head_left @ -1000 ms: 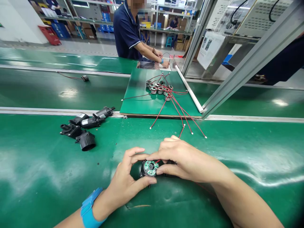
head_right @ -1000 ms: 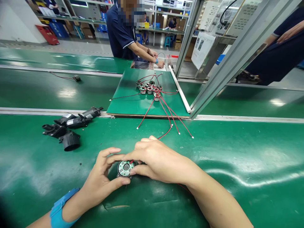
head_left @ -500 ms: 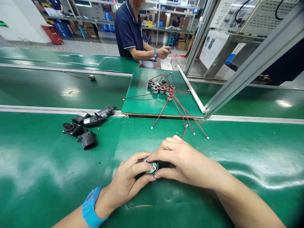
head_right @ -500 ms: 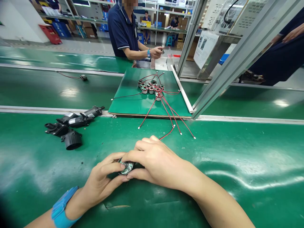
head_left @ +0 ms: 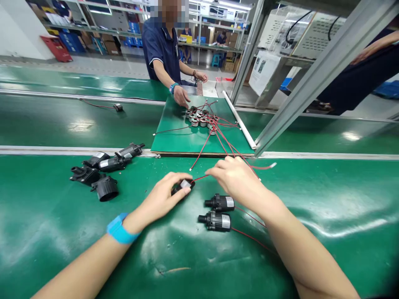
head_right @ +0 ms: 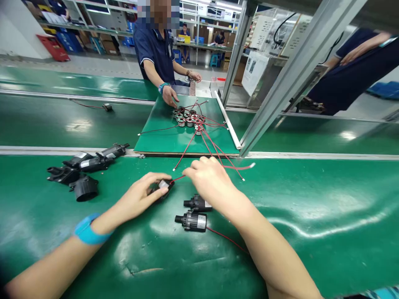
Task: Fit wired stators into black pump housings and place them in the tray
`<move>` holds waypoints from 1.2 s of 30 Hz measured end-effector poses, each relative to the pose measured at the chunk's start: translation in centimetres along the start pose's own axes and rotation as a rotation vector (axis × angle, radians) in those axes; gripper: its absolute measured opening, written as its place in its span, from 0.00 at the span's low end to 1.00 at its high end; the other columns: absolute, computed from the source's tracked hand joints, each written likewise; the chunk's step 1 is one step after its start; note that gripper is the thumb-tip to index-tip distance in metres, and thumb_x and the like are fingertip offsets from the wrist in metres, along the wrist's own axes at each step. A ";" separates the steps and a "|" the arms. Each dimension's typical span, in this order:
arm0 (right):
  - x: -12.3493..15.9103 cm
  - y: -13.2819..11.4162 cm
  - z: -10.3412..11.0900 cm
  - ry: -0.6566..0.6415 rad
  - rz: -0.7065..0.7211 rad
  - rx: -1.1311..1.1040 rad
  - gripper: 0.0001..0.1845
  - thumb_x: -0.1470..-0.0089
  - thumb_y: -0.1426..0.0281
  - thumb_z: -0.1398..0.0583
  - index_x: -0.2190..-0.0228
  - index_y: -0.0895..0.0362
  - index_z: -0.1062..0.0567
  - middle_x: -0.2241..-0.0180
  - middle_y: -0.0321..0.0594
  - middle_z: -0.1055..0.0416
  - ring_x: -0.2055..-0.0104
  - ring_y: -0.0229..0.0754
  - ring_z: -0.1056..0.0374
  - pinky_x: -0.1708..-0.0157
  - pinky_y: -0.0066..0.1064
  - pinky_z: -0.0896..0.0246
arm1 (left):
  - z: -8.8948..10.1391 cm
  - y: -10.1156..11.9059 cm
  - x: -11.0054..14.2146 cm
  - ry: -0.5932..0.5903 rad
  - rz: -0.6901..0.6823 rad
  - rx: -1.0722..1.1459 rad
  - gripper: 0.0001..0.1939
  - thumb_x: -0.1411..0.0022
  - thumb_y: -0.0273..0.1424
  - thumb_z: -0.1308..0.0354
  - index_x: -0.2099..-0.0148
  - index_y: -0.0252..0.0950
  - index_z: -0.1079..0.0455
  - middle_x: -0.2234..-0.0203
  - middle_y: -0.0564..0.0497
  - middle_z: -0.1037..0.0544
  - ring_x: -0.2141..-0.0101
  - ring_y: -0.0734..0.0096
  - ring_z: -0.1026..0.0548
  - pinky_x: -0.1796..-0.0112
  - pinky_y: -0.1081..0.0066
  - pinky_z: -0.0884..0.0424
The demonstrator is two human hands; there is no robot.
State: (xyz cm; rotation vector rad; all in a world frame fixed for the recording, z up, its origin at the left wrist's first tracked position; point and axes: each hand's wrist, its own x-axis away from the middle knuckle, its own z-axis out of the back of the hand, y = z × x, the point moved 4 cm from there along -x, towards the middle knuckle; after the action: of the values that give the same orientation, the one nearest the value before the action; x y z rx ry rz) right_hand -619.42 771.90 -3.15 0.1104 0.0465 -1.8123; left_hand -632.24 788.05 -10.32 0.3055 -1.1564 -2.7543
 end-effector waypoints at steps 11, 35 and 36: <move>9.9 6.7 -1.2 -0.278 -0.299 -0.155 0.12 0.34 0.68 0.44 0.59 0.53 0.19 0.63 0.42 0.21 0.58 0.46 0.25 0.59 0.35 0.35 | -6.1 6.0 -11.2 -0.403 -0.204 -0.023 0.11 0.43 0.37 0.33 0.57 0.41 0.22 0.62 0.53 0.16 0.62 0.65 0.20 0.61 0.71 0.29; 7.3 1.8 -4.7 0.039 -0.068 -0.592 0.17 0.47 0.68 0.29 0.59 0.54 0.29 0.42 0.48 0.32 0.36 0.50 0.39 0.41 0.44 0.40 | -1.5 1.8 4.4 -0.196 -0.209 -0.329 0.22 0.34 0.46 0.41 0.39 0.51 0.30 0.41 0.45 0.30 0.49 0.58 0.22 0.50 0.62 0.24; 7.2 1.9 -4.9 0.030 -0.034 -0.639 0.16 0.47 0.68 0.30 0.60 0.54 0.30 0.42 0.46 0.32 0.37 0.48 0.38 0.41 0.43 0.40 | -1.7 1.7 4.6 -0.182 -0.189 -0.315 0.21 0.34 0.45 0.41 0.40 0.50 0.29 0.41 0.45 0.30 0.49 0.58 0.22 0.50 0.61 0.24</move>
State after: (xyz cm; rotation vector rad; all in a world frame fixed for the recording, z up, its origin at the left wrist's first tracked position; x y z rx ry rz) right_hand -619.04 764.90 -8.67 -0.3181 0.6436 -1.7492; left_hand -636.21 784.77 -10.82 0.1357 -0.7396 -3.1262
